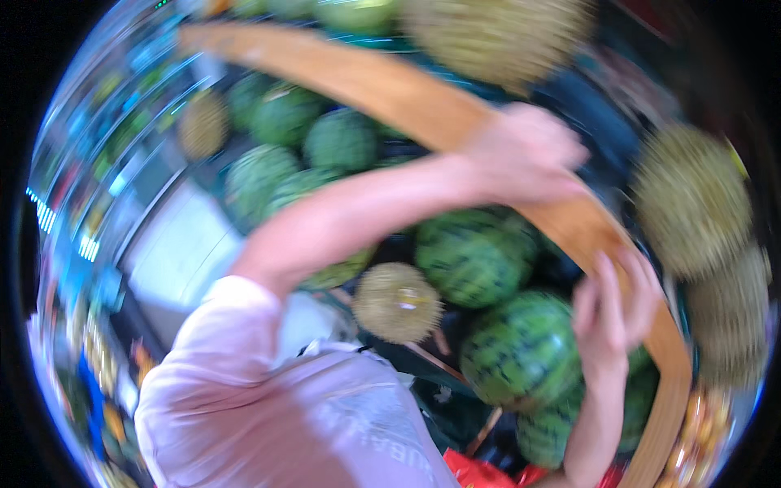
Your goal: The person picks up durians from a shelf, moves them between different display areas, and cuts into the skin of a durian using a knife. They then place a durian on the floor.
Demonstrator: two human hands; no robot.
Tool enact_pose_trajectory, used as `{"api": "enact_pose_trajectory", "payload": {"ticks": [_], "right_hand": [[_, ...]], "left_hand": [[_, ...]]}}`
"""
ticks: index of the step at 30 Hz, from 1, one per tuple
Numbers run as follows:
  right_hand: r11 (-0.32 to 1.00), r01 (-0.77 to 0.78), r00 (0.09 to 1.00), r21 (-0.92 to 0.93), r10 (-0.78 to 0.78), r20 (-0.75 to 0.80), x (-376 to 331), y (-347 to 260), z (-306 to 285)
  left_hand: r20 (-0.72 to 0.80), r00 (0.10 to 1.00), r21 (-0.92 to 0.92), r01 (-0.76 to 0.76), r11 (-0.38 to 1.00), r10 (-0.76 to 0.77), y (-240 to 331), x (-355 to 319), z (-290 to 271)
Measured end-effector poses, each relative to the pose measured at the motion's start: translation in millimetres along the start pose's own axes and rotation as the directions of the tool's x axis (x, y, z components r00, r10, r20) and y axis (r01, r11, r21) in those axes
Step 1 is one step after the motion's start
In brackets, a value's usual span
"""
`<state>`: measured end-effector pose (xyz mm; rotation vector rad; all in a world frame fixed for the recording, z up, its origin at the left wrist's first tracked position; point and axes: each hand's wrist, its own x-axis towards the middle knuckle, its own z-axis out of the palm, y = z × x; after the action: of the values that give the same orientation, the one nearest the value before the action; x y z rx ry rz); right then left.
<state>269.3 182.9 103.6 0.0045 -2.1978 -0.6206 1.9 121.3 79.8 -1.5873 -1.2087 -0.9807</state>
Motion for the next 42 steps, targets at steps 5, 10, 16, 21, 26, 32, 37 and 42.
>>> {"api": "enact_pose_trajectory", "payload": {"ticks": [5, 10, 16, 21, 26, 32, 37, 42], "right_hand": [[0.993, 0.09, 0.995, -0.075, -0.087, 0.046, -0.7, 2.9, 8.9], [0.988, 0.097, 0.993, -0.121, -0.088, 0.072, 13.7, -16.2, 11.2], [0.999, 0.019, 1.0, -0.034, -0.018, 0.019, 33.9, -19.6, 60.0], [0.989, -0.004, 1.0, -0.15, 0.008, 0.027, 11.8, 1.9, 82.1], [0.996, -0.044, 0.998, -0.072, 0.047, 0.048, 14.2, -4.4, 70.9], [0.984, -0.147, 0.988, 0.098, 0.143, 0.051, 26.2, -10.0, 56.7], [0.965, -0.241, 0.968, 0.101, 0.247, -0.053, 0.4, 9.9, 19.9], [0.888, -0.453, 0.857, 0.081, 0.459, -0.237, -24.6, 45.9, -17.7]], "left_hand": [[-0.341, 0.938, -0.061, 0.042, 0.997, -0.06, 57.9, -29.5, -9.4], [-0.213, 0.943, -0.346, 0.174, 0.922, -0.258, 110.5, -102.5, -57.3], [-0.094, 0.917, -0.192, 0.366, 0.911, -0.389, 82.8, -147.7, -96.7], [-0.106, 0.833, -0.158, 0.525, 0.836, -0.543, 65.5, -163.1, -138.2], [-0.011, 0.869, -0.214, 0.481, 0.85, -0.495, 65.3, -144.5, -120.2], [0.095, 0.919, -0.276, 0.393, 0.877, -0.382, 54.4, -116.3, -94.0], [0.1, 0.952, -0.416, 0.305, 0.857, -0.29, 62.0, -75.6, -64.9], [0.069, 0.97, -0.499, 0.235, 0.834, -0.232, 72.4, -47.3, -38.6]]}}
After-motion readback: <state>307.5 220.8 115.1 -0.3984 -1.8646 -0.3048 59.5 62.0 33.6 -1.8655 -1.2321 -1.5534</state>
